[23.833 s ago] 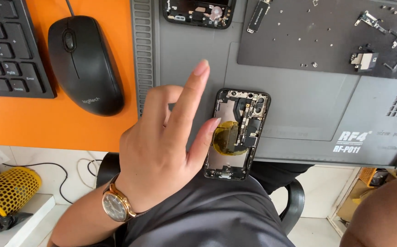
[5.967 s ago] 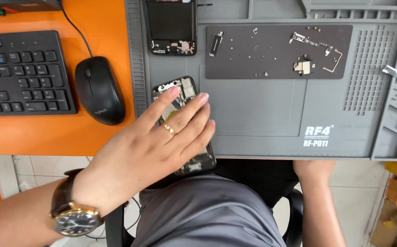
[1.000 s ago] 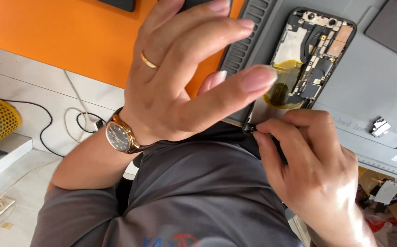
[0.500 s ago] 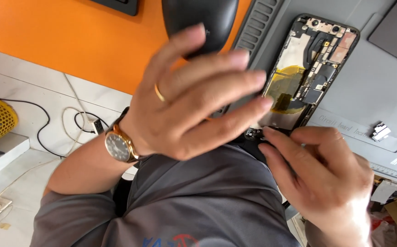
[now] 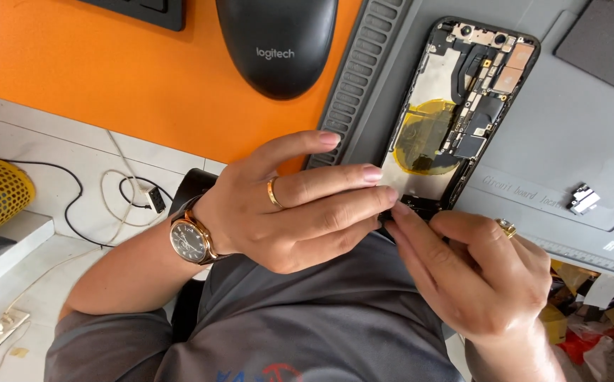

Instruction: The person holds a disassembled smartphone and uses their fingers to connect and disconnect internal ribbon cables and components. They manipulate the phone's internal parts, including the battery and logic board, while seated at a workbench.

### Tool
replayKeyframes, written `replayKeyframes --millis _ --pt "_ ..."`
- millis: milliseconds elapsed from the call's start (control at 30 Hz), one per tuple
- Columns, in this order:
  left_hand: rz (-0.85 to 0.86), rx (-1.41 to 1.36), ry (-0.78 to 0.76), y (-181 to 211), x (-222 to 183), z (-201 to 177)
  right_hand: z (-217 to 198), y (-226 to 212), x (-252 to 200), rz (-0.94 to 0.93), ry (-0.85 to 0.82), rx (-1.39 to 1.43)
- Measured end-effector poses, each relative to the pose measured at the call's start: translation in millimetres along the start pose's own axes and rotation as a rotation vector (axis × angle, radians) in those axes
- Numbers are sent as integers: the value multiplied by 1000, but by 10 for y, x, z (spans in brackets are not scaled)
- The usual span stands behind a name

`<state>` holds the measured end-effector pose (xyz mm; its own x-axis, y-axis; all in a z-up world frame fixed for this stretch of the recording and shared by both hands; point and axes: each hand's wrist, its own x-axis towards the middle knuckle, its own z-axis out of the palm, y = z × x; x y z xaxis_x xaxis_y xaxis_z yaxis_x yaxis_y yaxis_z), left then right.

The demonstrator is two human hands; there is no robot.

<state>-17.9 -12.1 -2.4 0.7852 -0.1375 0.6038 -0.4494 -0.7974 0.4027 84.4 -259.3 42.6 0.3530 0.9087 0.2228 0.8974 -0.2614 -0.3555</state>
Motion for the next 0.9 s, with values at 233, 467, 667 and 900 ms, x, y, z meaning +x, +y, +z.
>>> replayKeyframes --millis 233,467,667,900 --pt "9 0 5 -7 -4 11 -15 19 -118 97 18 7" --pt "9 26 -18 -6 -39 23 83 27 -71 27 81 37" --pt "8 21 -19 -3 -44 30 101 4 -26 29 84 65" --pt "21 -8 32 -40 7 -10 86 9 5 7 88 49"
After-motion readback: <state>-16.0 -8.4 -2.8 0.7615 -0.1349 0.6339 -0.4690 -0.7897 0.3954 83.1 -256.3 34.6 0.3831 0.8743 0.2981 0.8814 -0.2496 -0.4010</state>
